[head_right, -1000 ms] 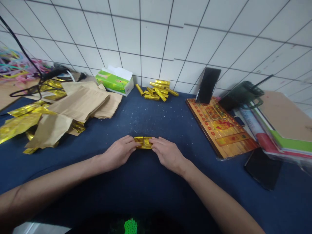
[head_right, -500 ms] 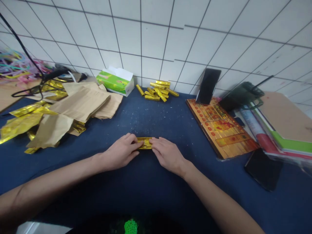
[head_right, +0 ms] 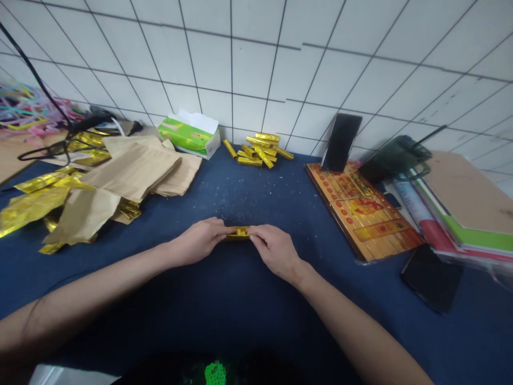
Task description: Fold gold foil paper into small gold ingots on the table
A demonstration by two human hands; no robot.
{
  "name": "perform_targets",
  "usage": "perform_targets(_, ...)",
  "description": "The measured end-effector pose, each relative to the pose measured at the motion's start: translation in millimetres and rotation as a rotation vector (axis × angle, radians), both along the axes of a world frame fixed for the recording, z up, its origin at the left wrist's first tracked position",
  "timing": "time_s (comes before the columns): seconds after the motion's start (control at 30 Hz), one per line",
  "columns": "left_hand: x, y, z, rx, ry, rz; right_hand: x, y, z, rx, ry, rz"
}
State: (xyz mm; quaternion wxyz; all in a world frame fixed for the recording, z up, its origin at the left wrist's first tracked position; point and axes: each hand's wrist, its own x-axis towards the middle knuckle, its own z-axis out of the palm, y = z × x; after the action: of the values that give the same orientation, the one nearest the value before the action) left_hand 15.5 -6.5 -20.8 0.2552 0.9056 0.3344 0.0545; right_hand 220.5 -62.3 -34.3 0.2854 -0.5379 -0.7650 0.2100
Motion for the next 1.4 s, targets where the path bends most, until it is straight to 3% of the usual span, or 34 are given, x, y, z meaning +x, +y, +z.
perform_targets(0.13, 2, 1, -1.4, 0.003, -0.002, 0.032, -3, 2, -2.5, -0.007, 0.060, -0.083)
perform_targets(0.3, 6, 1, -0.2, 0.008, 0.021, 0.072, -6, 7, 0.0, 0.035, 0.049, -0.065)
perform_targets(0.53, 11, 3, 1.0, 0.009, 0.118, 0.130, -10, 14, -1.2, 0.093, -0.066, -0.067)
perform_targets(0.87, 18, 4, 0.6, 0.144, 0.216, 0.173, -11, 18, -8.8, 0.158, -0.275, -0.104)
perform_targets(1.4, 20, 5, -3.3, 0.156, 0.168, 0.285, -14, 18, -3.1, 0.130, -0.436, -0.179)
